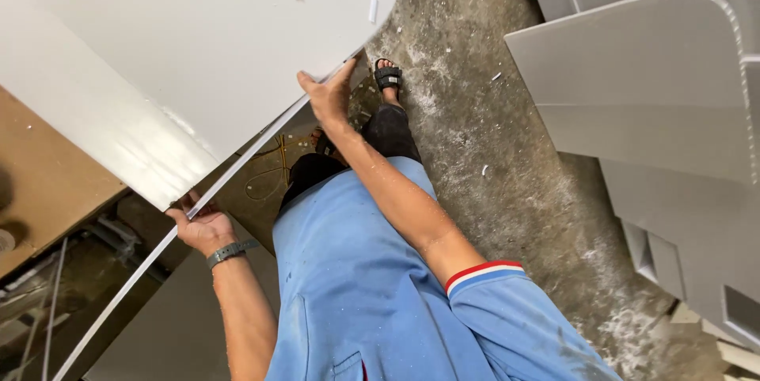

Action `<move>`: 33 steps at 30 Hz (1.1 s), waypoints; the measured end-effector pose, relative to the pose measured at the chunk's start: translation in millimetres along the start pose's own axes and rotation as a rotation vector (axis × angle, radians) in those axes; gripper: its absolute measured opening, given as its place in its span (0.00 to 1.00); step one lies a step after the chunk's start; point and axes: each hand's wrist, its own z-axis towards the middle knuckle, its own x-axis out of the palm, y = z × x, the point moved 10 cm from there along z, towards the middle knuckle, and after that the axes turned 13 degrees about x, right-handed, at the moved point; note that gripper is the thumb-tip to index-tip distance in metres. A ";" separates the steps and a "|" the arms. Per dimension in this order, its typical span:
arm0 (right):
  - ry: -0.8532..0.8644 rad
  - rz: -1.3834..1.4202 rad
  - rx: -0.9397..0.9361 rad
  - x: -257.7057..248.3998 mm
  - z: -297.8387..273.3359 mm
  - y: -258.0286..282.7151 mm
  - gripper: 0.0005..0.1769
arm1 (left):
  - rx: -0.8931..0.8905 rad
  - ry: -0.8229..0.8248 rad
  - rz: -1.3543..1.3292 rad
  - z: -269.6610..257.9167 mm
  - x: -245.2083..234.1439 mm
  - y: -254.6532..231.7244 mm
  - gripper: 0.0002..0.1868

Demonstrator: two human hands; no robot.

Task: Applying a white plastic edge banding strip to a rounded white wooden panel and trimming it with scissors and a utility knife.

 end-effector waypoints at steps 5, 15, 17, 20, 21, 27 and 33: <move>0.004 0.135 -0.102 -6.5 3.5 0.0 0.70 | -0.084 0.080 0.187 -5.9 -13.4 0.2 0.22; 0.115 0.149 0.065 3.0 13.6 -24.9 0.68 | -0.034 0.432 1.217 -79.8 57.7 -48.3 0.20; 0.106 0.135 0.071 3.2 9.2 -18.5 0.68 | -0.034 0.566 1.512 -101.7 100.7 -51.4 0.19; 0.208 0.341 0.112 10.1 6.8 -20.9 0.70 | 0.338 0.815 1.512 -136.9 205.0 -43.7 0.14; 0.143 0.198 0.121 7.4 12.4 -32.0 0.68 | 0.457 1.019 1.359 -162.0 257.1 -30.3 0.10; 0.066 0.063 0.197 6.7 26.2 -55.1 0.58 | 1.038 1.734 1.347 -254.2 404.3 101.1 0.28; 0.122 -0.096 0.400 4.7 -6.8 -21.4 0.45 | 0.392 1.379 1.748 -229.1 356.9 95.2 0.15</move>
